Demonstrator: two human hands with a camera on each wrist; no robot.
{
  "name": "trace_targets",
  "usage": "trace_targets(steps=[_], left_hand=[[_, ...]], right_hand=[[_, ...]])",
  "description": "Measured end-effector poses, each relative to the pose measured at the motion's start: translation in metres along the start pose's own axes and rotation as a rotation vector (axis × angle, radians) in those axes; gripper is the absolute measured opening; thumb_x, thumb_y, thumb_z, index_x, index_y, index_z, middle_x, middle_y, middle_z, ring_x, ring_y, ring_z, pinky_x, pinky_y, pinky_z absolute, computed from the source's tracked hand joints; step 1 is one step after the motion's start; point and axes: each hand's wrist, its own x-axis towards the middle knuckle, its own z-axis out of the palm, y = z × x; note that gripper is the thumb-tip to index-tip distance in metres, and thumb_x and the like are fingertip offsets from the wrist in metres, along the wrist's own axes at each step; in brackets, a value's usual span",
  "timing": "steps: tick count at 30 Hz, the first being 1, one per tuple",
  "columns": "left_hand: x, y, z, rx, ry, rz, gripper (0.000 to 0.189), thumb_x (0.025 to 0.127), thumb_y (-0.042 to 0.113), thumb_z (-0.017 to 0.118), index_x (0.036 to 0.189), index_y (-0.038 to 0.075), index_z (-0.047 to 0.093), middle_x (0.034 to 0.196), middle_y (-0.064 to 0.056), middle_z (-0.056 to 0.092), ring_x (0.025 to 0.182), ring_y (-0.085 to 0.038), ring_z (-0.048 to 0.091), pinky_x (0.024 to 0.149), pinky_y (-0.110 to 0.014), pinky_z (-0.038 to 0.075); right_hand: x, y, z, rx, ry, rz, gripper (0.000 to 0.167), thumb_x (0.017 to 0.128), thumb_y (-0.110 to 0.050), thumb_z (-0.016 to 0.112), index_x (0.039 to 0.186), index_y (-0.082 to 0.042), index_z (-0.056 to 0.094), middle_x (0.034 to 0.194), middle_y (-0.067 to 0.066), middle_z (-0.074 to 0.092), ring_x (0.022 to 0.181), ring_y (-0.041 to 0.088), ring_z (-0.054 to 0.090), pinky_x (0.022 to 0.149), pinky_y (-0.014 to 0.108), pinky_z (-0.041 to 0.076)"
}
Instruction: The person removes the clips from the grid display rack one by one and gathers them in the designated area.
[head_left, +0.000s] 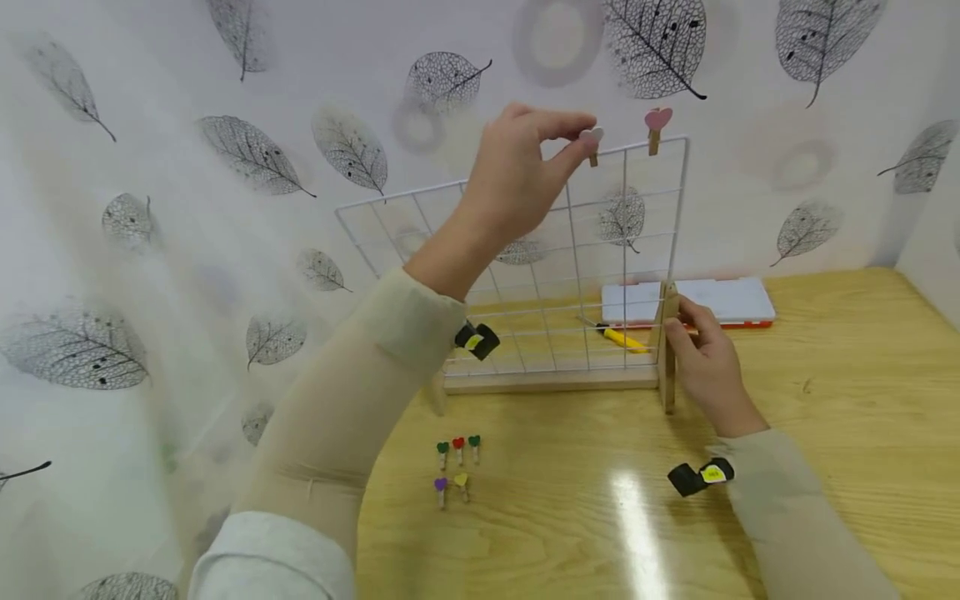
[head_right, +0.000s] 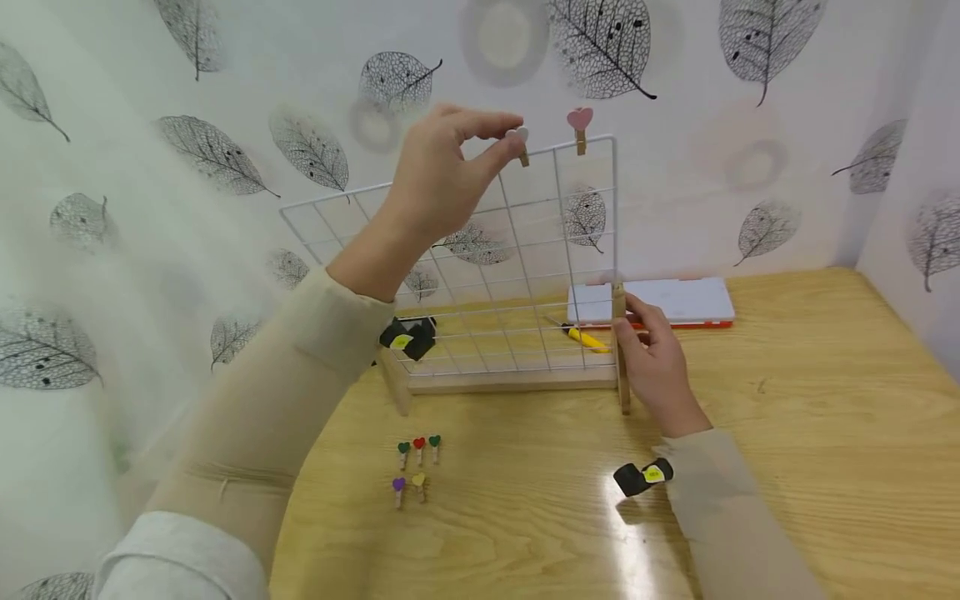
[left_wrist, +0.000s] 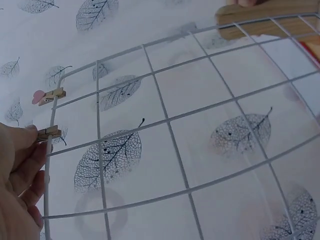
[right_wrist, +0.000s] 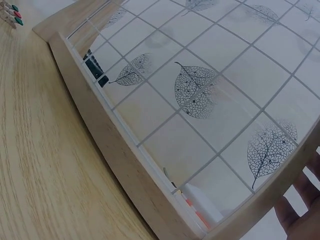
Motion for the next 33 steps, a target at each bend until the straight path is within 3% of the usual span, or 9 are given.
trace_targets(steps=[4, 8, 16, 26, 30, 32, 33], left_hand=[[-0.001, -0.001, 0.001, -0.09, 0.016, -0.03, 0.028, 0.102, 0.029, 0.063, 0.125, 0.017, 0.072, 0.104, 0.013, 0.073, 0.111, -0.006, 0.051, 0.089, -0.017, 0.036], [-0.003, -0.004, 0.0, -0.126, 0.032, -0.03, 0.023, 0.101, 0.027, 0.064, 0.119, 0.017, 0.074, 0.099, 0.012, 0.072, 0.107, -0.006, 0.053, 0.089, -0.017, 0.036], [-0.008, -0.009, -0.003, -0.232, 0.034, -0.043, 0.017, 0.1, 0.023, 0.066, 0.112, 0.015, 0.075, 0.092, 0.01, 0.072, 0.099, -0.005, 0.057, 0.089, -0.016, 0.037], [-0.003, -0.005, 0.005, -0.312, 0.004, -0.069, 0.017, 0.101, 0.024, 0.064, 0.111, 0.016, 0.075, 0.095, 0.008, 0.072, 0.085, -0.009, 0.056, 0.068, -0.022, 0.039], [-0.003, -0.006, 0.001, -0.371, 0.033, -0.066, 0.019, 0.1, 0.023, 0.065, 0.115, 0.015, 0.073, 0.096, 0.008, 0.071, 0.091, -0.006, 0.059, 0.076, -0.018, 0.04], [-0.008, -0.01, -0.003, -0.415, 0.075, -0.046, 0.02, 0.1, 0.021, 0.066, 0.117, 0.013, 0.072, 0.097, 0.006, 0.071, 0.096, -0.004, 0.059, 0.084, -0.015, 0.04], [-0.012, -0.013, -0.006, -0.433, 0.105, -0.02, 0.02, 0.099, 0.02, 0.067, 0.117, 0.011, 0.071, 0.098, 0.006, 0.071, 0.093, -0.005, 0.059, 0.082, -0.015, 0.04]], right_hand=[[0.002, -0.002, 0.0, -0.017, 0.005, 0.003, 0.048, 0.109, -0.026, 0.047, 0.152, -0.006, 0.044, 0.126, -0.012, 0.049, 0.099, -0.005, 0.052, 0.079, 0.007, 0.042], [0.003, -0.002, 0.001, -0.022, 0.012, -0.003, 0.046, 0.108, -0.023, 0.049, 0.15, -0.004, 0.046, 0.121, -0.019, 0.048, 0.098, -0.007, 0.052, 0.079, 0.007, 0.041], [0.001, -0.004, 0.005, -0.024, 0.0, 0.021, 0.048, 0.108, -0.025, 0.049, 0.151, -0.003, 0.045, 0.126, -0.011, 0.05, 0.101, -0.004, 0.05, 0.08, 0.007, 0.04], [-0.006, -0.003, 0.005, -0.005, 0.021, 0.047, 0.048, 0.108, -0.023, 0.049, 0.151, -0.002, 0.044, 0.122, -0.022, 0.047, 0.101, -0.003, 0.05, 0.081, 0.007, 0.04], [-0.005, -0.002, 0.005, -0.009, 0.046, 0.04, 0.046, 0.108, -0.022, 0.049, 0.15, -0.003, 0.045, 0.118, -0.025, 0.047, 0.101, -0.002, 0.05, 0.08, 0.007, 0.04], [-0.003, -0.002, 0.006, -0.008, 0.045, 0.021, 0.045, 0.108, -0.02, 0.049, 0.15, -0.003, 0.046, 0.118, -0.025, 0.048, 0.102, -0.002, 0.05, 0.08, 0.007, 0.04], [-0.002, -0.003, 0.006, 0.005, 0.045, 0.016, 0.045, 0.108, -0.019, 0.05, 0.149, -0.003, 0.046, 0.118, -0.024, 0.049, 0.103, -0.001, 0.051, 0.081, 0.007, 0.04]])
